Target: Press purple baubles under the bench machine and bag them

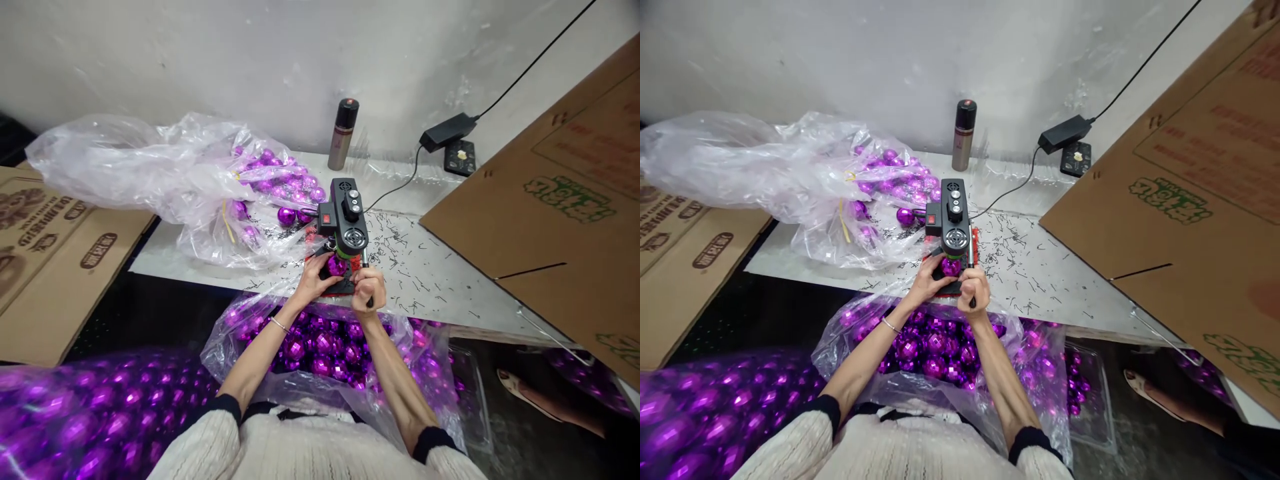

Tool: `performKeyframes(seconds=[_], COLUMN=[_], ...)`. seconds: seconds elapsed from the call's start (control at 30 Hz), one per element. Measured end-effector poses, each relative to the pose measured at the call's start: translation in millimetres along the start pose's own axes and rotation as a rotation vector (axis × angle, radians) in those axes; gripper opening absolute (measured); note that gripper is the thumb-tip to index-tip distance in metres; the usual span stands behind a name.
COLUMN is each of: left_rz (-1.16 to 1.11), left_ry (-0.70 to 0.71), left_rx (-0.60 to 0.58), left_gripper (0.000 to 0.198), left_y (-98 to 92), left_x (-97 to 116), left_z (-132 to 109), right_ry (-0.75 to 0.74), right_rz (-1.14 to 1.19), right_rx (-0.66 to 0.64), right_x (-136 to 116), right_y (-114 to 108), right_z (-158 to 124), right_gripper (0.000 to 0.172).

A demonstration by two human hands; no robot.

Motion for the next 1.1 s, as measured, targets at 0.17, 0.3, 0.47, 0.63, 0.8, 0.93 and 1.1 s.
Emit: performKeyframes(seconds=[0.17,0.3,0.47,0.63,0.8,0.93,1.1], left_rz=[-0.022,0.064,0.187,0.332,0.357,0.195,-0.481], left_ry=[0.004,0.089,0.12,-0.185,-0.441,-0.448,-0.591], left_rx=[0.016,-0.009,0.029,0.308,0.11,0.153,0.161], left_gripper=[0.066,0.077,0.087,0.057,0.053,0.055,0.055], left_y=[-3.5,-19.1,-62.9,-123.3,-115.8,-120.7,-109.7], left_x=[3,17,15,-35,-78,-74,-57], left_z=[-6,-45,-49,57,123,110,52], right_ry=[0.171,0.195,0.134,0.135,0.12,0.137,0.194], right_rz=[-0.051,-0.036,-0.016,-0.021,-0.022,-0.02,-0.025], right_rx=[0.013,-0.043,-0.018,0.023,0.0,-0.008,0.021], right_x=[-13,-21,-21,-22,-23,-21,-22], right_y=[-6,-7,-7,-5,-6,-6,-5], right_z=[41,56,42,40,40,39,49], right_gripper=[0.039,0.037,0.037,0.038,0.037,0.037,0.039])
Point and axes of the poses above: each hand's wrist, its own z-axis towards the middle knuckle, its own y-axis out of the palm, x = y × z, the point moved 8 cm from there along z, towards the middle knuckle, and after that the axes turned 2 degrees about z, right-handed, at the moved point
